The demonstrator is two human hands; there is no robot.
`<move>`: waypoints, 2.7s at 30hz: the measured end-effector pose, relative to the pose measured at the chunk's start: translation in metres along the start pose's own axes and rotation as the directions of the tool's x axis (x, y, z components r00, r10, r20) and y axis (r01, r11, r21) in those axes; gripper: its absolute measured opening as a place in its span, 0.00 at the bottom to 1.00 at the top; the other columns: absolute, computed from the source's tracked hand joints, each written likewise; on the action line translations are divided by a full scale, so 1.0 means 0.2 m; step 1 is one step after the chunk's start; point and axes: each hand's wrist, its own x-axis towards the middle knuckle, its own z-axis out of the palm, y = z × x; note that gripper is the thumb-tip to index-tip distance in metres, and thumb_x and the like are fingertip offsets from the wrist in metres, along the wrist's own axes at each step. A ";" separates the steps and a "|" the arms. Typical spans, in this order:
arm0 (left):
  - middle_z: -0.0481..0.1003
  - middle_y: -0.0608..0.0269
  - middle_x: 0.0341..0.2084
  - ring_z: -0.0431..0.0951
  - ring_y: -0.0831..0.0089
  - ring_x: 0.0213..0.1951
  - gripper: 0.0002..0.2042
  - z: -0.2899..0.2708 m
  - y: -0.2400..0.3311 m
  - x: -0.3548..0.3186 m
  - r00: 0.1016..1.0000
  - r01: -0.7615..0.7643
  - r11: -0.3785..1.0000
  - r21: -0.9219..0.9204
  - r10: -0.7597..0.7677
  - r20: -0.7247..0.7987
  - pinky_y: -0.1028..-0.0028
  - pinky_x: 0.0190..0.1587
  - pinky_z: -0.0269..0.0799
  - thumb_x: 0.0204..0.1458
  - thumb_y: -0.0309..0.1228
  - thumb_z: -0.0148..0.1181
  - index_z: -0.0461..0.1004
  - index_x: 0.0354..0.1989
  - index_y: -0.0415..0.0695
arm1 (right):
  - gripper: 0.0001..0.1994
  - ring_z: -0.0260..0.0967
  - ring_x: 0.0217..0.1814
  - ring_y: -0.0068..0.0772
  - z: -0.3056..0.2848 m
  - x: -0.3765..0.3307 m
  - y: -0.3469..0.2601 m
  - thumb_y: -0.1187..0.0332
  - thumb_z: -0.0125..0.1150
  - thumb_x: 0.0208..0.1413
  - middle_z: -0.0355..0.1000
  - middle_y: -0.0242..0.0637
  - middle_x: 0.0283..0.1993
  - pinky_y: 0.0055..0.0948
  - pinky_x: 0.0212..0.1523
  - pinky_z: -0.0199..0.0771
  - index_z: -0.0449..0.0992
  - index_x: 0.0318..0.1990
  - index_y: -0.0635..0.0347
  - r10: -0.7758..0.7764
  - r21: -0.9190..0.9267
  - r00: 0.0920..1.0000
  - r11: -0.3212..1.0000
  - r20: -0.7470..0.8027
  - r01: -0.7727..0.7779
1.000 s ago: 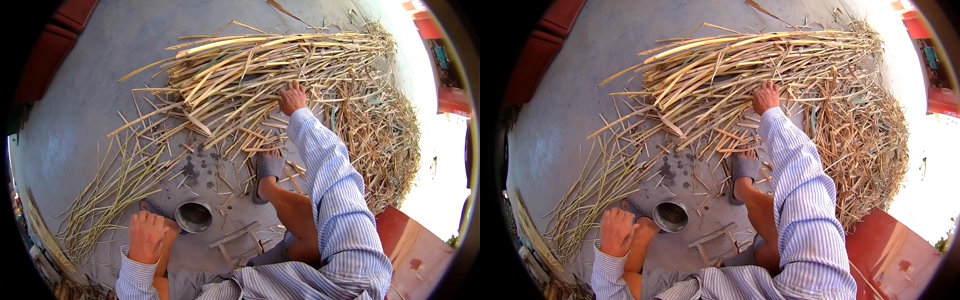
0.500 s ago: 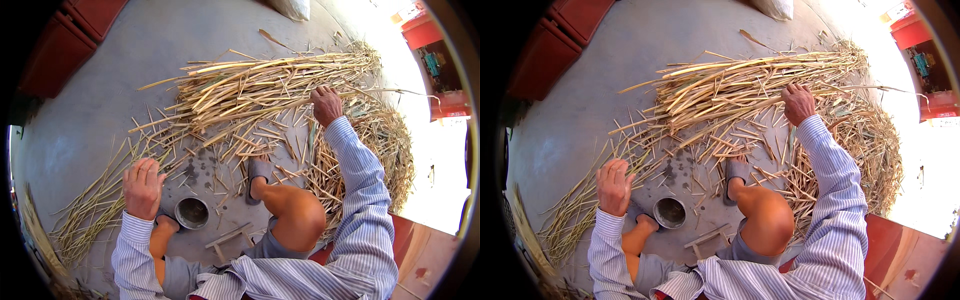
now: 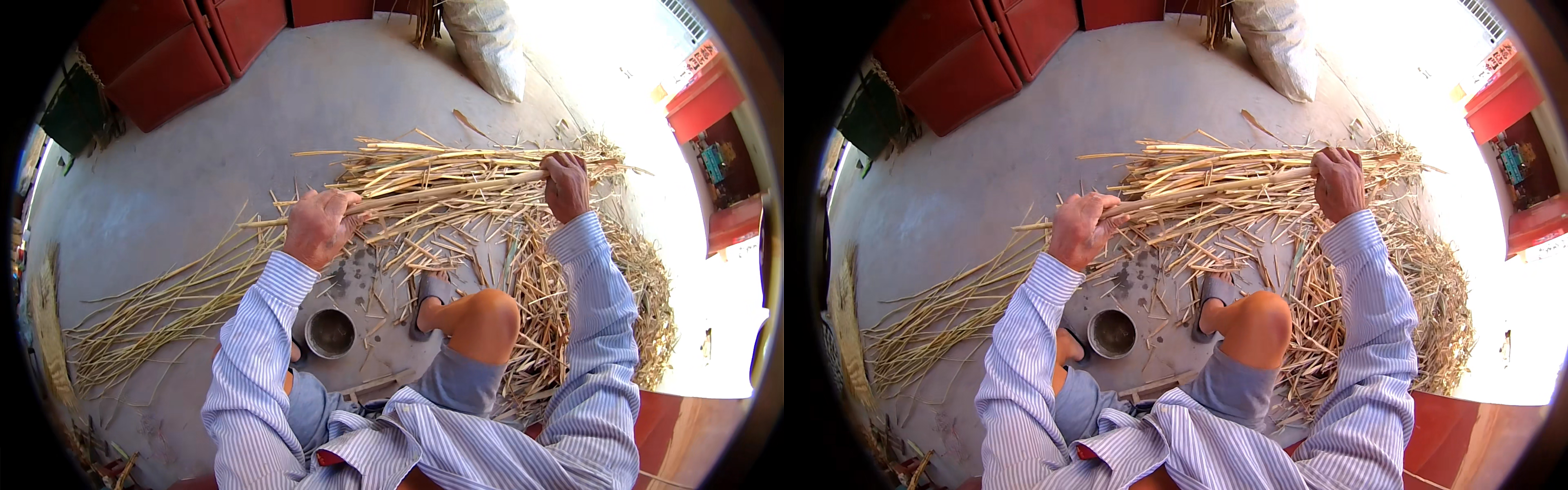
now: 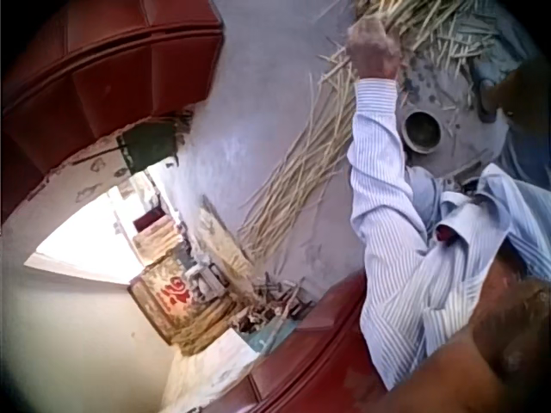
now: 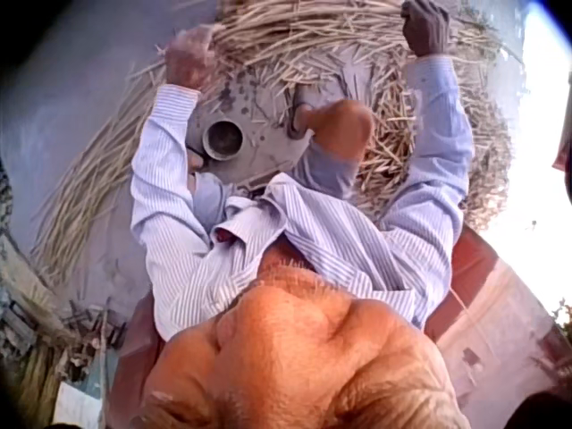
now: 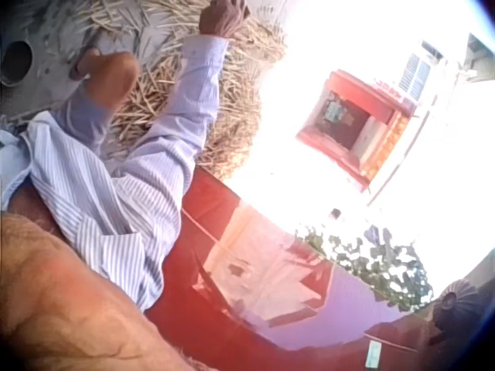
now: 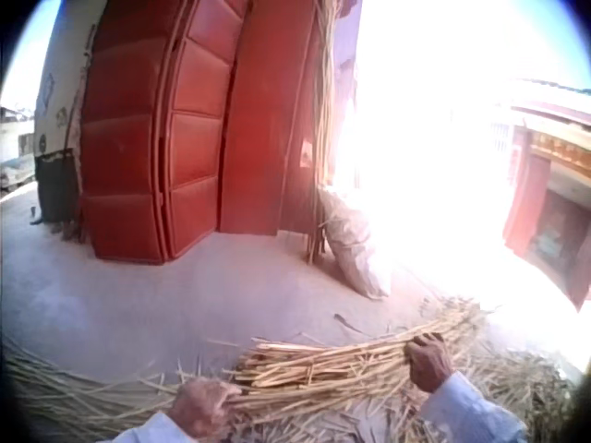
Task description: The person sits on the floor and repeatedly picks up dried plant stalks, strips off the fibrous outer layers by hand, and places the processed pieces into a metal container. The person continues this repetitive manual processing throughout the clip.
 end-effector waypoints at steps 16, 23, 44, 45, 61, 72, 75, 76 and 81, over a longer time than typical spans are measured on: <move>0.77 0.60 0.26 0.77 0.60 0.29 0.10 -0.23 -0.08 0.05 0.999 -0.022 0.999 0.036 0.024 -0.047 0.62 0.31 0.70 0.47 0.36 0.67 0.76 0.32 0.44 | 0.06 0.76 0.45 0.29 0.40 0.23 -1.00 0.68 0.59 0.61 0.78 0.39 0.45 0.26 0.44 0.78 0.76 0.43 0.58 0.304 0.761 0.846 -0.626 0.437 -0.169; 0.75 0.61 0.19 0.75 0.62 0.23 0.09 -0.30 -0.21 -0.02 0.981 0.157 0.986 -0.063 -0.163 -0.101 0.64 0.25 0.67 0.44 0.31 0.70 0.75 0.27 0.43 | 0.10 0.79 0.37 0.29 0.53 0.22 -0.81 0.63 0.60 0.61 0.79 0.39 0.39 0.23 0.34 0.79 0.75 0.43 0.61 0.354 0.752 0.711 -0.545 0.607 -0.371; 0.76 0.59 0.24 0.75 0.63 0.24 0.11 0.02 -0.03 0.05 0.982 -0.030 0.999 0.036 0.036 -0.186 0.69 0.26 0.69 0.47 0.34 0.69 0.73 0.32 0.43 | 0.15 0.78 0.38 0.27 0.41 0.22 -0.98 0.58 0.61 0.60 0.79 0.38 0.39 0.23 0.38 0.78 0.77 0.44 0.63 0.366 0.854 0.791 -0.384 0.490 -0.351; 0.76 0.59 0.23 0.75 0.64 0.24 0.11 0.02 -0.01 0.06 0.986 0.058 0.998 -0.034 -0.063 -0.157 0.69 0.26 0.70 0.47 0.34 0.69 0.74 0.31 0.42 | 0.15 0.78 0.38 0.27 0.42 0.23 -0.97 0.59 0.61 0.60 0.79 0.38 0.39 0.23 0.37 0.78 0.77 0.44 0.63 0.362 0.845 0.781 -0.381 0.509 -0.374; 0.72 0.70 0.20 0.63 0.88 0.19 0.15 -0.09 0.00 0.02 0.671 0.719 0.165 -0.675 -0.420 0.612 0.84 0.21 0.58 0.59 0.41 0.60 0.73 0.32 0.39 | 0.13 0.78 0.38 0.29 0.41 0.24 -0.98 0.64 0.59 0.62 0.78 0.41 0.39 0.29 0.42 0.81 0.75 0.44 0.67 0.230 0.936 0.932 -0.282 0.280 -0.212; 0.72 0.70 0.20 0.67 0.86 0.21 0.14 -0.18 -0.09 0.02 0.789 0.574 0.379 -0.726 -0.495 0.365 0.83 0.24 0.63 0.58 0.39 0.62 0.74 0.32 0.40 | 0.12 0.76 0.40 0.28 0.58 0.01 -0.29 0.63 0.52 0.66 0.76 0.40 0.37 0.21 0.39 0.81 0.71 0.45 0.65 0.787 0.687 0.363 -0.615 0.499 0.388; 0.72 0.69 0.20 0.68 0.85 0.22 0.15 -0.17 -0.09 -0.03 0.785 0.597 0.441 -0.671 -0.491 0.376 0.82 0.25 0.65 0.56 0.40 0.64 0.74 0.30 0.39 | 0.16 0.73 0.52 0.36 0.48 0.01 -0.31 0.62 0.57 0.63 0.74 0.45 0.47 0.29 0.49 0.79 0.68 0.51 0.65 0.628 0.625 0.466 -0.758 0.623 0.186; 0.72 0.69 0.20 0.68 0.85 0.22 0.15 -0.17 -0.09 -0.03 0.795 0.592 0.458 -0.663 -0.466 0.388 0.82 0.25 0.65 0.56 0.40 0.64 0.73 0.30 0.39 | 0.19 0.72 0.55 0.38 0.46 0.06 -0.41 0.62 0.59 0.62 0.73 0.46 0.50 0.31 0.52 0.77 0.67 0.54 0.64 0.547 0.653 0.615 -0.754 0.568 0.068; 0.72 0.69 0.19 0.69 0.84 0.24 0.14 -0.16 -0.18 -0.14 0.749 0.660 0.554 -0.508 -0.432 0.501 0.80 0.25 0.64 0.56 0.37 0.64 0.73 0.29 0.38 | 0.13 0.75 0.49 0.38 0.44 0.21 -0.61 0.70 0.61 0.59 0.76 0.45 0.48 0.30 0.48 0.78 0.72 0.50 0.64 0.322 0.784 0.902 -0.620 0.289 -0.030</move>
